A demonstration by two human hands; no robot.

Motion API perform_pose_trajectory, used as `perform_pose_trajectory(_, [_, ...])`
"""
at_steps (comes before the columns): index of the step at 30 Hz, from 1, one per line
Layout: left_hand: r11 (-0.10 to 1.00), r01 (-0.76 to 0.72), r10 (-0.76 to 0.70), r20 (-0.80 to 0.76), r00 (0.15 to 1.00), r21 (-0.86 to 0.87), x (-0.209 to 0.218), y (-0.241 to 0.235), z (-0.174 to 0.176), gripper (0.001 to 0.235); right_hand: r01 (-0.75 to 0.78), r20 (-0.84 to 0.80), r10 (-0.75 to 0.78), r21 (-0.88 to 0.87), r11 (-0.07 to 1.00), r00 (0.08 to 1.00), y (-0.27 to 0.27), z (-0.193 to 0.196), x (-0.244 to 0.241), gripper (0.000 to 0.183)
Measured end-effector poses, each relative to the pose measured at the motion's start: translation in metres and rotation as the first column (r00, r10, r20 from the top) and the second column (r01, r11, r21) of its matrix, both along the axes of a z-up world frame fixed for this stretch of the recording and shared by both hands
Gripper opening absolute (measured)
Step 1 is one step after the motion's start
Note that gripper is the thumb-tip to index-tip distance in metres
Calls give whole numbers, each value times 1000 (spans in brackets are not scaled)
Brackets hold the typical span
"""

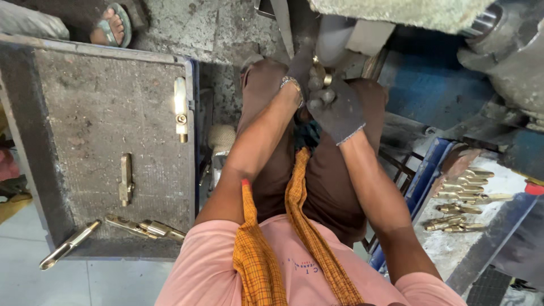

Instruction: The person picks up brass metal components from a tray and presses them against a rotating grinding or polishing wheel, turning the pieces to work on different surfaces, and then places the finished parts into a separate container.

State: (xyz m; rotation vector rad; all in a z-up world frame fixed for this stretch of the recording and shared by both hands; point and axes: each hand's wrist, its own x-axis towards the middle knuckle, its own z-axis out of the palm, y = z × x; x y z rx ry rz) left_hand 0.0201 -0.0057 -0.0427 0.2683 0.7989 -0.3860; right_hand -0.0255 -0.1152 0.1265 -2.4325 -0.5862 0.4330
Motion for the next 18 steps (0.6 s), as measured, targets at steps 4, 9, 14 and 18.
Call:
perform_pose_trajectory(4, [998,-49,52,-86,995,35,9,-5,-20,37,17,13,-19,176,984,1000,15,7,6,32])
perform_pose_trajectory(9, [998,-36,40,-87,995,48,9,-19,-52,29,208,-319,-82,382,901,944,23,6,5,33])
perform_pose_trajectory(14, [988,-10,34,-158,987,151,5,-11,-26,33,148,-100,-129,212,966,987,23,11,0,27])
perform_pose_trajectory(18, [993,5,2,-63,998,121,-2,-6,-10,31,-54,156,32,136,989,987,11,0,4,28])
